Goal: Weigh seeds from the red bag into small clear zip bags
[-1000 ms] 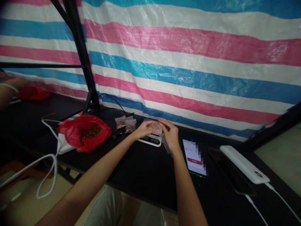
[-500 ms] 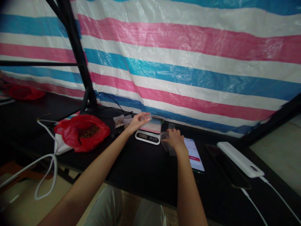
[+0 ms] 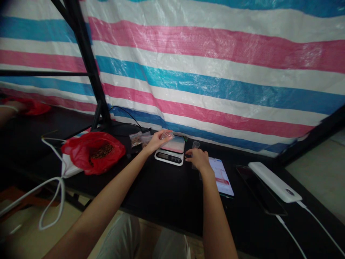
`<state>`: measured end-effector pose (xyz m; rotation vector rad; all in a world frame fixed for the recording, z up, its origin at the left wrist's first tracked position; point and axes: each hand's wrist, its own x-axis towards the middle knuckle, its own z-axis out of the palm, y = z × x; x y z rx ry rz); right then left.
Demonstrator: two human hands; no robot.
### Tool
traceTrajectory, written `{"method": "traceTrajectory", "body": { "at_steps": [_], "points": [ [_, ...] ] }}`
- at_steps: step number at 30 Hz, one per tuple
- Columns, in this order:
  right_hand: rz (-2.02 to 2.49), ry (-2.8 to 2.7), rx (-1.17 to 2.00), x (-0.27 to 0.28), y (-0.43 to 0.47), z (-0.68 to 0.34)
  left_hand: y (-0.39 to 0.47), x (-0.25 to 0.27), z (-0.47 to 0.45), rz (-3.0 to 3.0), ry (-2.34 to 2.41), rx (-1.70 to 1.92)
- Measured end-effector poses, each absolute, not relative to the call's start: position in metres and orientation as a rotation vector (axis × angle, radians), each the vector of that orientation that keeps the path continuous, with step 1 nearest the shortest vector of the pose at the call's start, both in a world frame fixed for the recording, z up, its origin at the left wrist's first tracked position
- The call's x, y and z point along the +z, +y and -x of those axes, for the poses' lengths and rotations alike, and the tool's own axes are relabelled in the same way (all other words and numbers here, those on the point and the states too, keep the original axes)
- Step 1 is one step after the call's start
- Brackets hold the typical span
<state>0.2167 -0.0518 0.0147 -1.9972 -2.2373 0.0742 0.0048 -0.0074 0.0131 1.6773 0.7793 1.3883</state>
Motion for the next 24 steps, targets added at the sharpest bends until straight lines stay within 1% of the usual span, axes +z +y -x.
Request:
{"method": "traceTrajectory", "body": {
  "at_steps": [6, 11, 15, 18, 21, 24],
  "points": [
    [1.948, -2.220, 0.110, 0.007, -0.049, -0.216, -0.006, 0.007, -0.007, -1.762, 0.786, 1.326],
    [1.836, -1.837, -0.005, 0.020, -0.047, -0.220, -0.011, 0.008, -0.009, -1.871, 0.827, 1.272],
    [1.499, -1.702, 0.164, 0.030, -0.048, -0.205, -0.019, 0.013, -0.013, -1.977, 0.790, 1.212],
    [1.384, -1.710, 0.227, 0.033, -0.050, -0.193, -0.022, 0.013, -0.018, -2.020, 0.779, 1.211],
    [1.476, -1.659, 0.174, 0.039, -0.053, -0.195, -0.022, 0.010, -0.021, -2.037, 0.795, 1.197],
    [1.769, -1.526, -0.094, 0.049, -0.065, -0.209, -0.020, 0.009, -0.020, -2.010, 0.821, 1.167]
  ]
}}
